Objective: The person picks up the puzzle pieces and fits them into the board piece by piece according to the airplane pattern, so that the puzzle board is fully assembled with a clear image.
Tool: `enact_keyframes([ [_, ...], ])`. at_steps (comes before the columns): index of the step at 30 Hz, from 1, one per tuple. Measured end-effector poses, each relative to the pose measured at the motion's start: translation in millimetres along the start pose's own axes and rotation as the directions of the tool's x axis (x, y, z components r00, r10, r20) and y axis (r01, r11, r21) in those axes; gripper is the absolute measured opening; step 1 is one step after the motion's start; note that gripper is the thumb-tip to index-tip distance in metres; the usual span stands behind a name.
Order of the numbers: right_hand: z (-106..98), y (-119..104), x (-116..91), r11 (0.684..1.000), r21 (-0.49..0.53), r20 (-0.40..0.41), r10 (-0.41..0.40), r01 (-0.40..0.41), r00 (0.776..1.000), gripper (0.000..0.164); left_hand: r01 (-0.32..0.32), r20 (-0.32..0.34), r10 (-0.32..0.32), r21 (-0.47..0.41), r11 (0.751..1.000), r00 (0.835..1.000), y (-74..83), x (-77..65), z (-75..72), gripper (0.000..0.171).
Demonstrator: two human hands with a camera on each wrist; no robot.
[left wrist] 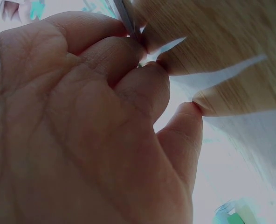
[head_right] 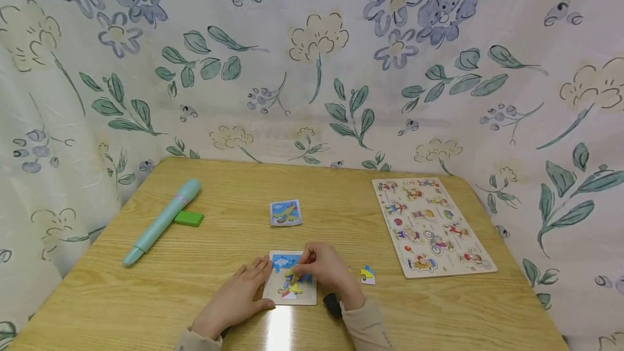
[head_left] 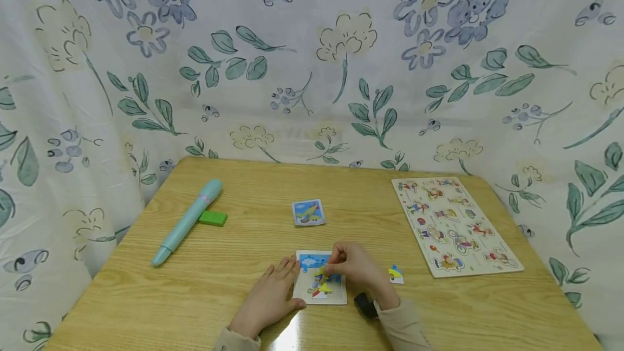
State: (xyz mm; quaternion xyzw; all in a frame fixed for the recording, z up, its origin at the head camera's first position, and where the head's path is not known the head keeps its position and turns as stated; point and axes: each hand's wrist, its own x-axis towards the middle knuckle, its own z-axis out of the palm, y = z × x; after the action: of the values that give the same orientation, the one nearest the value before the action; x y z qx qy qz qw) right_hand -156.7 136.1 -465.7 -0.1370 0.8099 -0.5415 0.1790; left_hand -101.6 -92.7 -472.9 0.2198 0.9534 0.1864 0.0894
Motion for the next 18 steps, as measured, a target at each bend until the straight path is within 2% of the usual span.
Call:
enact_keyframes([
  [9, 10.3, -1.0, 1.7, 0.997, -0.078, -0.013, -0.021, 0.02, 1.0, 0.016, 0.007, 0.009, -0.007, 0.0, 1.0, 1.0, 2.4, 0.2, -3.3, 0.087],
  [13, 11.6, -1.9, 1.5, 0.983, -0.181, -0.029, -0.034, 0.028, 0.999, 0.017, 0.007, 0.015, -0.007, -0.002, 1.0, 1.0, 3.4, 0.2, -4.8, 0.088],
  [18, 13.4, -0.8, 2.7, 0.95, -0.302, -0.023, -0.092, 0.081, 0.995, 0.015, 0.005, 0.014, -0.005, 0.006, 1.0, 1.0, 3.8, -0.3, -5.2, 0.087],
])
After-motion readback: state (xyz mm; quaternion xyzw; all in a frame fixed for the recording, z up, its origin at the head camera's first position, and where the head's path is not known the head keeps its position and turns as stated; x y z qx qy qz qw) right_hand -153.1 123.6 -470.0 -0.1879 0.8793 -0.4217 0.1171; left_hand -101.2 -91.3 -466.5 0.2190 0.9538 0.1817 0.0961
